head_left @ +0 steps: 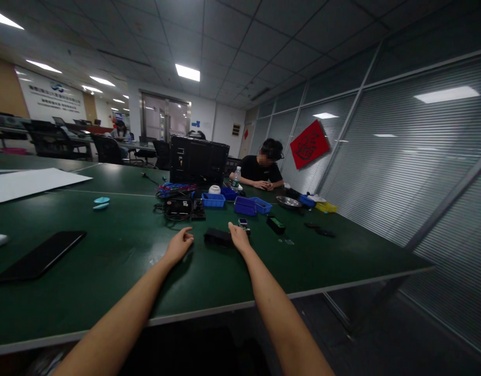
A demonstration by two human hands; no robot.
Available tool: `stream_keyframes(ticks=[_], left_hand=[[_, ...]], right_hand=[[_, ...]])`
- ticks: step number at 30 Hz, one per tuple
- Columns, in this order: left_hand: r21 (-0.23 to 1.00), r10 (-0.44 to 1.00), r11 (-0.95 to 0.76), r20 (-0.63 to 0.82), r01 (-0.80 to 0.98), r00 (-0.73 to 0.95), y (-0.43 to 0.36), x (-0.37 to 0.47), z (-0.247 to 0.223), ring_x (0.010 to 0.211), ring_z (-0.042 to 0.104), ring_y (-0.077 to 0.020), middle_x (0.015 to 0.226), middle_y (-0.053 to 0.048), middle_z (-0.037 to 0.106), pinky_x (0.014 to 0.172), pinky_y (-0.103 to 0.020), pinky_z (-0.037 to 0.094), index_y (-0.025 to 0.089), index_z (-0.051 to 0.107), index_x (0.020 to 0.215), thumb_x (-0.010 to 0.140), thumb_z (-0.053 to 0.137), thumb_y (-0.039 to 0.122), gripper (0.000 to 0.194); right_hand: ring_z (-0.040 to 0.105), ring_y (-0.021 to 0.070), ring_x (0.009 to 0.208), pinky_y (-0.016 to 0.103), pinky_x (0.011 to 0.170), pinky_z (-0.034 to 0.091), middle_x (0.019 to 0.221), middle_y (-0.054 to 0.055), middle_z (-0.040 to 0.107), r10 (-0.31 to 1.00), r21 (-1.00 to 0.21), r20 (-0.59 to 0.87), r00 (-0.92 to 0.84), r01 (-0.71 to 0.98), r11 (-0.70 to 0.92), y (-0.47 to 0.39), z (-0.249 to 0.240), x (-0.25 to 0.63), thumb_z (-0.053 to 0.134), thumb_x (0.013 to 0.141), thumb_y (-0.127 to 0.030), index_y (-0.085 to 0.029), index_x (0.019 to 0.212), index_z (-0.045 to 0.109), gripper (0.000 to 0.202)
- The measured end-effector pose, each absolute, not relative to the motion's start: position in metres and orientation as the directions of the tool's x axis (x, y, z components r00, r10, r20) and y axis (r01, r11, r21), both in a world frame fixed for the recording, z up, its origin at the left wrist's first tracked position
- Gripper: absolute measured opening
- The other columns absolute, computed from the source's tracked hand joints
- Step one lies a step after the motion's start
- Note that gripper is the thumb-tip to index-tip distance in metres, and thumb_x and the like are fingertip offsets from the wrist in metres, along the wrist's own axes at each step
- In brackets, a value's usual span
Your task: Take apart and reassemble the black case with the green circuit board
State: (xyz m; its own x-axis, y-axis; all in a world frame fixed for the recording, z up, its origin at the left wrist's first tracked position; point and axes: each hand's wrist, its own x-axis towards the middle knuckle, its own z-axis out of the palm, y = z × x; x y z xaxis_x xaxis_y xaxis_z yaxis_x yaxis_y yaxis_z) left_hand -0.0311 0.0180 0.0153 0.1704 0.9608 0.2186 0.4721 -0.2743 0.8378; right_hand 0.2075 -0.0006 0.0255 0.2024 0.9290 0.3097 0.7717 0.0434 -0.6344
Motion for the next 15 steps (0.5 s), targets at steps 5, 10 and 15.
stream_keyframes(ticks=[5, 10, 15], left_hand=[[0.832, 0.956, -0.29, 0.228, 0.473, 0.186, 0.019, -0.032, 0.014, 0.082, 0.061, -0.0142, 0.089, -0.004, 0.065, 0.079, -0.025, 0.045, 0.015, 0.051, 0.113, 0.069, 0.049, 0.024, 0.045], [0.824, 0.95, -0.307, 0.236, 0.476, 0.204, 0.019, -0.031, 0.013, 0.082, 0.06, -0.0145, 0.092, -0.005, 0.064, 0.08, -0.027, 0.045, 0.014, 0.049, 0.115, 0.071, 0.048, 0.026, 0.046], [0.787, 0.91, -0.414, 0.352, 0.456, 0.219, 0.014, -0.028, 0.015, 0.087, 0.059, -0.0158, 0.113, -0.008, 0.057, 0.08, -0.03, 0.046, 0.018, 0.048, 0.119, 0.075, 0.047, 0.041, 0.05]], right_hand=[[0.052, 0.0184, 0.092, 0.028, 0.08, 0.037, 0.097, 0.005, 0.059, 0.919, -0.554, 0.395, -0.008, 0.796, 0.245, -0.004, 0.026, 0.207, 0.052, 0.073, -0.053, -0.022, 0.107, 0.059, 0.046], [0.055, 0.0175, 0.087, 0.028, 0.078, 0.04, 0.095, 0.005, 0.061, 0.932, -0.628, 0.359, -0.058, 0.723, 0.287, -0.008, 0.027, 0.197, 0.063, 0.067, -0.041, -0.02, 0.101, 0.062, 0.04], [0.055, 0.0148, 0.068, 0.024, 0.064, 0.04, 0.071, 0.002, 0.062, 0.936, -0.723, 0.346, -0.069, 0.616, 0.312, -0.007, 0.032, 0.197, 0.045, 0.079, -0.047, -0.016, 0.072, 0.066, 0.039]])
